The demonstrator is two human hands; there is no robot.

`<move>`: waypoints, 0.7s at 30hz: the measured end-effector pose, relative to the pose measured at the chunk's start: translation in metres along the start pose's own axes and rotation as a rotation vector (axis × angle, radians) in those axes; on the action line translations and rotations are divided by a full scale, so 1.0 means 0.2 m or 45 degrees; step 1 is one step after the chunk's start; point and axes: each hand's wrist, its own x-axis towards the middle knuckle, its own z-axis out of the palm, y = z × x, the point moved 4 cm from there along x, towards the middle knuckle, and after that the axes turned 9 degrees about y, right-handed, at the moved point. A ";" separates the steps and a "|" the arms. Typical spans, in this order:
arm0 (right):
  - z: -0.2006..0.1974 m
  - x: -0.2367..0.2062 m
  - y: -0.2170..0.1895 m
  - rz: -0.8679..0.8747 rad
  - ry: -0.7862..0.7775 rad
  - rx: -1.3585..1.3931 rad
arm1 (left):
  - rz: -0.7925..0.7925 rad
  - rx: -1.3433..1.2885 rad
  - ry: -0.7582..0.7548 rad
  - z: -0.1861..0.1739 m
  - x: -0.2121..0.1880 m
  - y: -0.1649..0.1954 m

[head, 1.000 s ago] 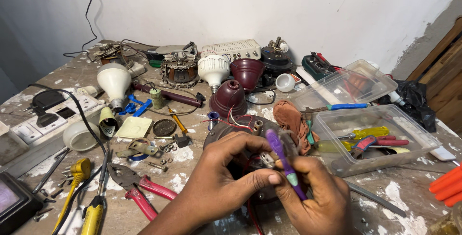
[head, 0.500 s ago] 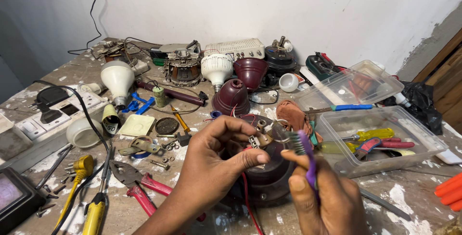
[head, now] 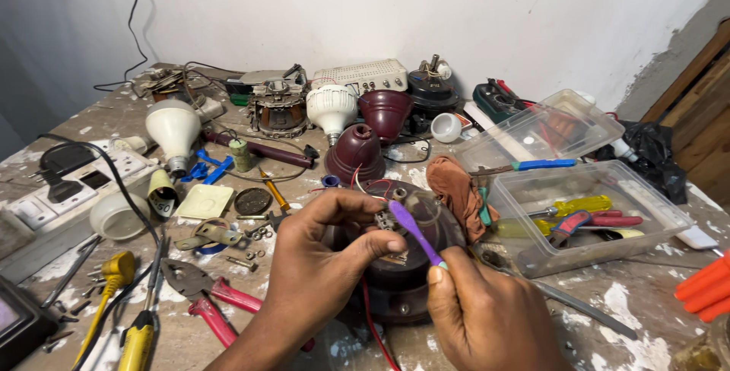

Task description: The person works on a ceiling fan motor base on a cluttered workbench. They scrub the motor housing and terminal area with a toothbrush, route and position red wires, then use a screwdriver to tighten screws on the housing, and finally wipe a small part with a cloth.

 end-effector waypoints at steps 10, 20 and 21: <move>0.04 -0.03 -0.01 0.016 -0.083 0.089 | 0.215 0.131 0.169 -0.06 0.01 0.08; 0.01 -0.02 0.00 -0.134 0.058 0.134 | 0.315 0.399 0.037 -0.01 -0.04 0.05; 0.01 -0.02 0.00 -0.133 0.056 0.123 | 0.271 0.269 0.021 -0.01 -0.04 0.04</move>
